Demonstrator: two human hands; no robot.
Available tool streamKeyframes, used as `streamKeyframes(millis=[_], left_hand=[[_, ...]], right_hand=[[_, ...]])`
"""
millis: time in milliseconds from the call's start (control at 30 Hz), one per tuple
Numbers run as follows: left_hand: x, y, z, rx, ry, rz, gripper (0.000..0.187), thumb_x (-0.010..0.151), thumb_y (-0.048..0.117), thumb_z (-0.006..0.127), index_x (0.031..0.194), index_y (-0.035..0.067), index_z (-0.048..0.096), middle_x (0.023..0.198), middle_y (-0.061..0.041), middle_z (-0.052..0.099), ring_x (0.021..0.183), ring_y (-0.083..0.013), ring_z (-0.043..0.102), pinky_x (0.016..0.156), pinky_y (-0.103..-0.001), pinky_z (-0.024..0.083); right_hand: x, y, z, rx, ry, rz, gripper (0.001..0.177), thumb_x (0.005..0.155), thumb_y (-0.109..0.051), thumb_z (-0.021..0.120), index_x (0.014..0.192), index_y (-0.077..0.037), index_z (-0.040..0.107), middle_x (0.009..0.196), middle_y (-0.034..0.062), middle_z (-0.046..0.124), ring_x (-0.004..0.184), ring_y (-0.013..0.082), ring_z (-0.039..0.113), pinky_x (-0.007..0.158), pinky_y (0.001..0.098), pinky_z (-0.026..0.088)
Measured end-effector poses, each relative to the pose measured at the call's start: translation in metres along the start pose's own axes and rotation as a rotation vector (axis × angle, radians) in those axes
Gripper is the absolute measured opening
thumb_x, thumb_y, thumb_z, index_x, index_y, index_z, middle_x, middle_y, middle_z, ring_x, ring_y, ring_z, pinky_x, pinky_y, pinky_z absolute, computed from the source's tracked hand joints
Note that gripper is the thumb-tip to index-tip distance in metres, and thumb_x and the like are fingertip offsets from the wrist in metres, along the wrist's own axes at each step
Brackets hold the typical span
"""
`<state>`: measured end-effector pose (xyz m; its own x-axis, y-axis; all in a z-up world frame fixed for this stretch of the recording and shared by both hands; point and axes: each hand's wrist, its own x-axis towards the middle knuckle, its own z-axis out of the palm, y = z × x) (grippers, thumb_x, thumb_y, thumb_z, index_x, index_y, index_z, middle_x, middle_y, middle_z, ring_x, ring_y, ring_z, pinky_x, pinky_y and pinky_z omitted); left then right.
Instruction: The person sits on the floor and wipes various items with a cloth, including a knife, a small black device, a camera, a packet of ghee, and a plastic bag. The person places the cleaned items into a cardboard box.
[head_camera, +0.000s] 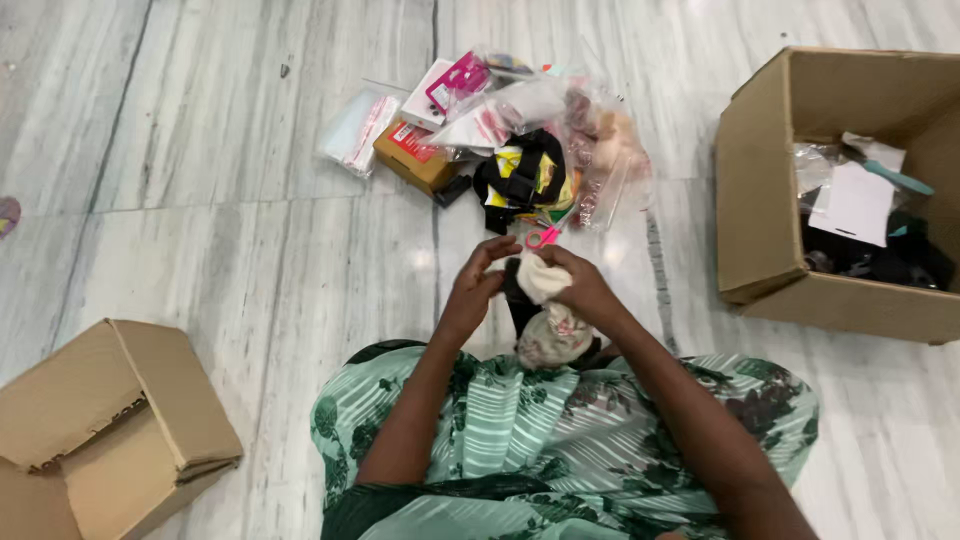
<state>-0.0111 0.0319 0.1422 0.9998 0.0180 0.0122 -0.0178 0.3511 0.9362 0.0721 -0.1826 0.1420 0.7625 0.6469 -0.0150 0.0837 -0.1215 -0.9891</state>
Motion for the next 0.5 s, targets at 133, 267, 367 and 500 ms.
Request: streamKeyframes(millis=[133,267,367,500], left_hand=[[0.005,-0.042,-0.006,0.001,-0.077,-0.339,0.035,0.106,0.019,0.062,0.137,0.005,0.062,0.118,-0.004,0.070,0.103,-0.0112,0.067,0.088,-0.028,0.056],[0.007,-0.053,0.002,-0.005,-0.256,-0.367,0.038,0.100,0.010,0.072,0.135,0.000,0.062,0.108,-0.007,0.070,0.090,-0.0132,0.067,0.081,-0.030,0.057],[0.006,-0.036,0.008,-0.113,-0.171,-0.296,0.041,0.097,0.008,0.070,0.136,0.001,0.058,0.110,-0.007,0.072,0.092,-0.0141,0.070,0.083,-0.031,0.059],[0.002,-0.024,0.016,-0.222,-0.104,-0.259,0.039,0.098,0.011,0.063,0.135,-0.001,0.056,0.116,-0.006,0.072,0.100,-0.0155,0.073,0.084,-0.031,0.060]], right_hand=[[-0.012,0.006,-0.016,-0.073,0.033,0.048,0.050,0.079,-0.003,0.078,0.127,-0.003,0.066,0.116,0.0029,0.071,0.106,0.0123,0.064,0.095,0.0282,0.051],[-0.014,-0.002,-0.026,-0.010,0.167,0.078,0.048,0.083,-0.001,0.074,0.130,-0.001,0.062,0.122,0.0079,0.066,0.113,0.0165,0.062,0.099,0.0321,0.050],[-0.008,-0.014,-0.042,-0.107,0.396,0.015,0.071,0.076,-0.002,0.070,0.143,-0.005,0.047,0.135,0.0079,0.058,0.124,0.0195,0.058,0.105,0.0335,0.047],[-0.020,-0.037,-0.057,0.223,0.410,-0.020,0.065,0.094,-0.016,0.061,0.154,-0.011,0.036,0.145,0.0082,0.048,0.130,0.0213,0.054,0.107,0.0347,0.050]])
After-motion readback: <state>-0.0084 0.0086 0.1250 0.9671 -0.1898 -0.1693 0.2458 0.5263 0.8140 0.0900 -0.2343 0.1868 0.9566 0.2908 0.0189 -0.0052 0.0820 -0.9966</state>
